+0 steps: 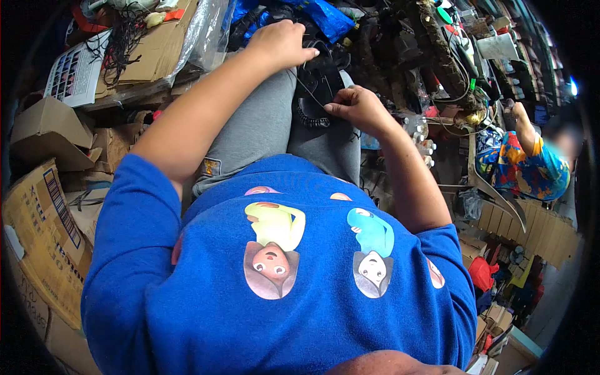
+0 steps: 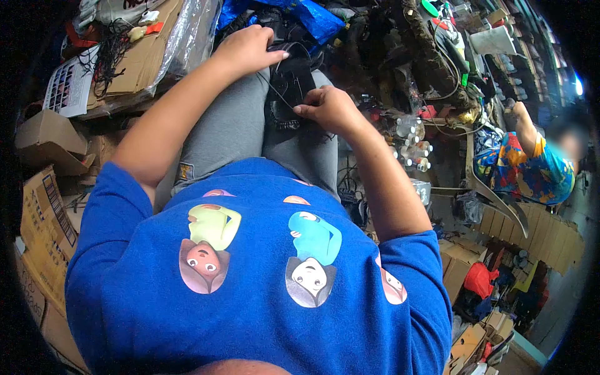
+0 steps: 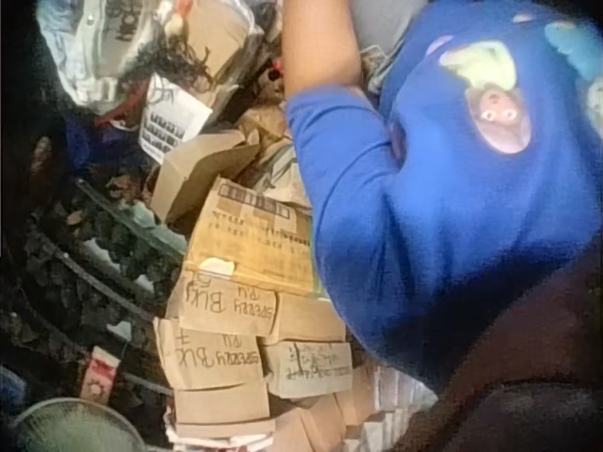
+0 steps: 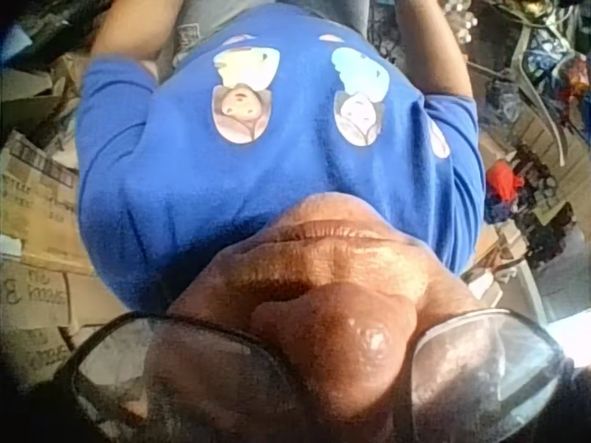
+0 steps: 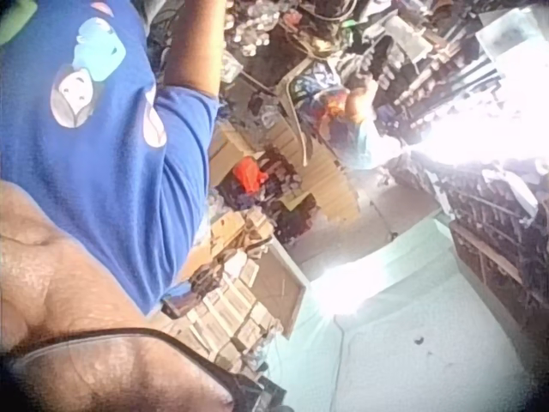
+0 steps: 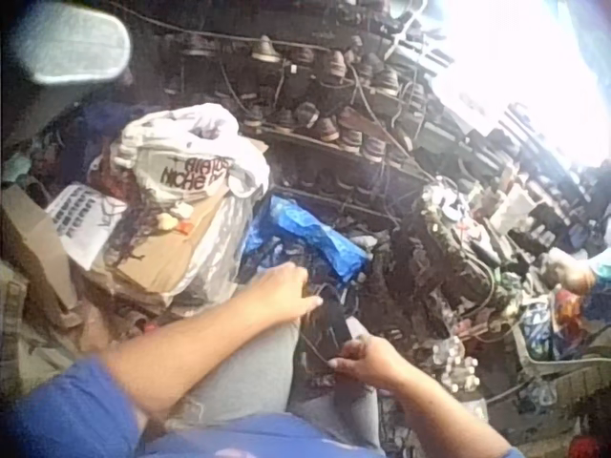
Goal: Lacing or adjusting a black leather shoe in a workshop.
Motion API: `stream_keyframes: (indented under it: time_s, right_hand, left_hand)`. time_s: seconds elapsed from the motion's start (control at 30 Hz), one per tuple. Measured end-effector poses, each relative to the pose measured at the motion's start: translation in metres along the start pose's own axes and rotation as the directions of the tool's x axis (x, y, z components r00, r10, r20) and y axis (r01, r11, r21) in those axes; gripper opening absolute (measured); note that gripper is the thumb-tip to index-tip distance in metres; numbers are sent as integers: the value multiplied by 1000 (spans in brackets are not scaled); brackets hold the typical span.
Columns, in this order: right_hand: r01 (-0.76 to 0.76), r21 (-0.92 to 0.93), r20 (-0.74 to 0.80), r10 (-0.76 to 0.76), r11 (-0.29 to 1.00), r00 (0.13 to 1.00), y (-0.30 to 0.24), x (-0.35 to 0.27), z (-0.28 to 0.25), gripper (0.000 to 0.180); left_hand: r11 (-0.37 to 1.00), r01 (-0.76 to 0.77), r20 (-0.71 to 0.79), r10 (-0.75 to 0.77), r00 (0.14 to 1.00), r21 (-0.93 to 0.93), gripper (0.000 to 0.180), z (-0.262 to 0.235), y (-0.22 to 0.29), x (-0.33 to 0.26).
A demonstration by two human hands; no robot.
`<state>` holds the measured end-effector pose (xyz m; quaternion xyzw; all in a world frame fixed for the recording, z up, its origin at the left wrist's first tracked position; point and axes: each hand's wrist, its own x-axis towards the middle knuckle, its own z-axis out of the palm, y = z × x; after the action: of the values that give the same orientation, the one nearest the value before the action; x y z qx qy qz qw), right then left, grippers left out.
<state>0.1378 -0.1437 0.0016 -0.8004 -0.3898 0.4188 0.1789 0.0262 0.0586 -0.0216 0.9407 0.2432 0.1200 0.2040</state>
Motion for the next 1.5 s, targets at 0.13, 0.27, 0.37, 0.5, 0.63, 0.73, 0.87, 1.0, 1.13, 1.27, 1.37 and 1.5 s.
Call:
stream_keyframes:
  time_s: [0.13, 0.27, 0.37, 0.5, 0.63, 0.73, 0.87, 1.0, 1.13, 1.27, 1.37, 1.5]
  right_hand:
    - [137, -437, -266, -273, 889, 925, -10, -20, 11, 28]
    - [42, -241, -395, -137, 970, 908, 11, -35, 29, 29]
    - [82, -239, -480, -191, 968, 856, 16, -30, 33, 30]
    - [26, -232, -359, -110, 972, 927, 15, -20, 6, 29]
    - [185, -430, -475, -396, 884, 786, 4, -26, 13, 28]
    - [198, -591, -556, -573, 782, 602, -3, -42, 9, 29]
    - [155, 0, -349, -145, 988, 926, 24, -47, 8, 32]
    - [241, -18, -217, -240, 970, 946, 27, -55, 6, 27]
    - [183, 114, -220, -155, 976, 963, 22, -73, 4, 28]
    - [241, 377, -278, -139, 894, 951, 23, -93, -4, 30]
    - [265, 258, -348, -167, 929, 923, 20, -99, -12, 15]
    - [233, -49, -347, -235, 971, 908, 9, -86, -8, 18]
  left_hand:
    - [986, 52, 347, -105, 932, 159, 37, 13, 8, 26]
    - [984, 113, 260, -145, 955, 135, 26, 27, -9, 27]
    - [989, -39, 80, 28, 996, 140, 24, 36, -4, 18]
    - [886, -345, -59, 344, 937, -311, 21, 23, 29, -19]
    - [707, -425, -46, 487, 872, -565, 15, 23, 47, -33]
    - [776, -421, 92, 517, 851, -470, 13, 19, 42, -21]
    - [805, -357, 287, 525, 801, -474, 19, 18, 49, -11]
    - [788, -338, 305, 537, 787, -514, 24, 25, 49, -6]
    - [787, -307, 332, 530, 780, -536, 25, 25, 51, -4]
    - [796, -336, 304, 528, 793, -504, 25, 32, 45, 3]
    - [777, -293, 373, 549, 748, -557, 24, 31, 39, 10]
    - [713, -117, 475, 569, 671, -691, 20, 31, 37, 18]
